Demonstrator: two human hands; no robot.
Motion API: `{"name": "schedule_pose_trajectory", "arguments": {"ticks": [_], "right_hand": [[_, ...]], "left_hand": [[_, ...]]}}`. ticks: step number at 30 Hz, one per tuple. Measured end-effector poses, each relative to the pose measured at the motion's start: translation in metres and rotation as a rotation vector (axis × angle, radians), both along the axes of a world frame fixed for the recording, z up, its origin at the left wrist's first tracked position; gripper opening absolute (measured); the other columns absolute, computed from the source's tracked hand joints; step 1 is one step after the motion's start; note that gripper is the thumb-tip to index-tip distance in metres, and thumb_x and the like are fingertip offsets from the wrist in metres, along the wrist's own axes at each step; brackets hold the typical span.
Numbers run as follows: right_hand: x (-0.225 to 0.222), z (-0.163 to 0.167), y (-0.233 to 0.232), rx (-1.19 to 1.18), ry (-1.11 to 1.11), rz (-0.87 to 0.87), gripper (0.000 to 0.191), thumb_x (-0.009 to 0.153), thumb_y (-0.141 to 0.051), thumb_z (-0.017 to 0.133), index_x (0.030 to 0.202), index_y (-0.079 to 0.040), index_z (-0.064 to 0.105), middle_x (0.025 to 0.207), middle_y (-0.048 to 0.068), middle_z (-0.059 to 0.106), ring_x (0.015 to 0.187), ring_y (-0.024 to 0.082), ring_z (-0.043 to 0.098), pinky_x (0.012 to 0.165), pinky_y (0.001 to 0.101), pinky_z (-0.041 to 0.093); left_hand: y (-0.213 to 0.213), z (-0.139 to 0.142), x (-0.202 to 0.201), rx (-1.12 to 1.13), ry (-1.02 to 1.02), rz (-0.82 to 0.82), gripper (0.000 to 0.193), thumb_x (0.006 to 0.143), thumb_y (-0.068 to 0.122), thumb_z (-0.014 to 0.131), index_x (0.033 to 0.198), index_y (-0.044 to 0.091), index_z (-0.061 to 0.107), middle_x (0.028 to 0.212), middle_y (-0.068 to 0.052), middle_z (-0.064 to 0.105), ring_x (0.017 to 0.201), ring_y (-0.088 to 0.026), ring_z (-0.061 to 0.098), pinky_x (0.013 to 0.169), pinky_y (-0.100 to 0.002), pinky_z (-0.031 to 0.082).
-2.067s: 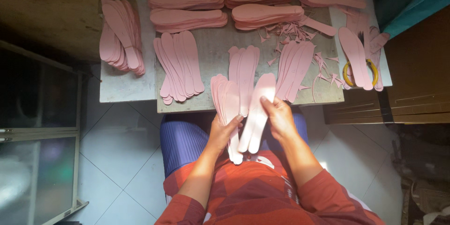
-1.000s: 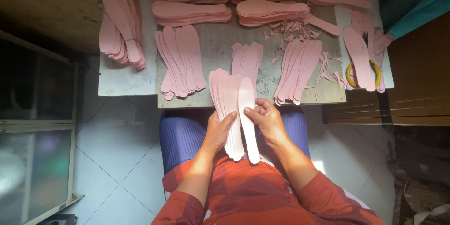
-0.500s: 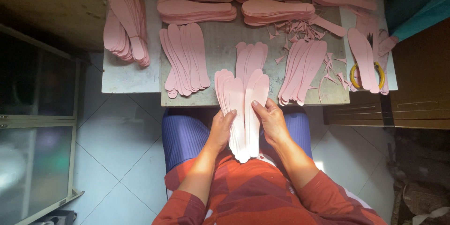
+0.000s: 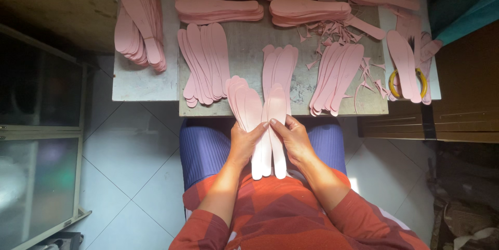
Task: The person sits on the floor at a low table and repeatedly picks up pink shoe insoles, aligns them, and stacks them into neat piles. They handle the insoles one by one, occasionally adjusting the stacks and moving scrap pieces aside.
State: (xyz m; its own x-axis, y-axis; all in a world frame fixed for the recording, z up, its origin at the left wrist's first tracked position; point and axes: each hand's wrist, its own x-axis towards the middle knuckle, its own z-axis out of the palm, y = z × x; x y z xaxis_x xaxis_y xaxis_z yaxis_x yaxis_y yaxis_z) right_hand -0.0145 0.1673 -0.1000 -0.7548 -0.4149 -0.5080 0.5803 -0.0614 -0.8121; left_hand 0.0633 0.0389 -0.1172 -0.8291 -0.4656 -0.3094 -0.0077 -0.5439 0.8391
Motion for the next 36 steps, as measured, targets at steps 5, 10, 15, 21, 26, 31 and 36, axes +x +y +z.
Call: {"name": "schedule_pose_trajectory", "arguments": {"ticks": [5,10,15,21,26,31,36], "right_hand": [[-0.019,0.0,-0.004,-0.022,0.012,0.074,0.022,0.1,-0.013,0.063,0.116,0.002,0.067,0.101,0.01,0.073,0.087,0.016,0.07,0.08,0.0298,0.058],[-0.072,0.015,-0.016,0.03,0.102,0.069,0.027,0.101,-0.016,0.062,0.117,0.005,0.063,0.097,0.015,0.072,0.079,0.022,0.07,0.073,0.0364,0.059],[-0.096,0.03,-0.029,0.508,0.848,0.08,0.074,0.092,-0.02,0.077,0.149,0.008,0.037,0.137,0.021,0.055,0.111,0.022,0.057,0.084,0.0312,0.052],[-0.03,0.018,-0.021,0.328,0.644,0.298,0.079,0.077,-0.011,0.087,0.146,0.002,0.051,0.117,0.017,0.056,0.094,0.016,0.058,0.081,0.0269,0.056],[-0.014,-0.004,-0.013,0.126,0.334,0.161,0.046,0.081,-0.001,0.08,0.12,0.004,0.057,0.096,0.008,0.067,0.079,0.011,0.066,0.072,0.025,0.057],[-0.026,0.0,0.011,0.08,0.263,0.072,0.031,0.09,-0.001,0.074,0.117,0.003,0.059,0.091,0.007,0.07,0.076,0.009,0.066,0.067,0.0222,0.053],[-0.025,0.01,0.021,0.012,0.18,0.026,0.032,0.09,-0.004,0.072,0.119,0.003,0.06,0.088,0.009,0.073,0.073,0.012,0.068,0.064,0.0234,0.053]], "left_hand": [[-0.004,-0.012,0.0,-0.009,-0.079,0.079,0.033,0.092,0.016,0.077,0.115,-0.005,0.066,0.102,-0.013,0.073,0.085,-0.016,0.068,0.075,-0.03,0.057],[-0.019,-0.026,0.002,0.206,0.064,0.05,0.046,0.101,0.035,0.046,0.119,-0.004,0.062,0.107,-0.017,0.073,0.087,-0.022,0.069,0.079,-0.035,0.059],[-0.019,-0.026,0.003,0.302,0.16,-0.04,0.05,0.099,0.032,0.035,0.123,-0.004,0.061,0.112,-0.017,0.072,0.094,-0.024,0.072,0.082,-0.038,0.059],[-0.017,-0.022,0.002,0.21,0.103,-0.056,0.039,0.105,0.023,0.046,0.128,-0.006,0.059,0.11,-0.018,0.07,0.094,-0.023,0.068,0.084,-0.036,0.056],[-0.008,-0.026,0.0,0.198,0.093,-0.022,0.034,0.104,0.018,0.051,0.131,-0.003,0.059,0.117,-0.011,0.068,0.102,-0.015,0.066,0.09,-0.03,0.053],[-0.005,-0.027,0.001,0.206,0.154,-0.085,0.036,0.097,0.011,0.056,0.13,-0.005,0.058,0.117,-0.014,0.069,0.102,-0.018,0.069,0.091,-0.032,0.056],[0.003,-0.012,0.001,0.093,0.023,-0.098,0.033,0.093,0.009,0.067,0.123,-0.004,0.061,0.11,-0.012,0.073,0.093,-0.017,0.072,0.081,-0.032,0.061]]}}
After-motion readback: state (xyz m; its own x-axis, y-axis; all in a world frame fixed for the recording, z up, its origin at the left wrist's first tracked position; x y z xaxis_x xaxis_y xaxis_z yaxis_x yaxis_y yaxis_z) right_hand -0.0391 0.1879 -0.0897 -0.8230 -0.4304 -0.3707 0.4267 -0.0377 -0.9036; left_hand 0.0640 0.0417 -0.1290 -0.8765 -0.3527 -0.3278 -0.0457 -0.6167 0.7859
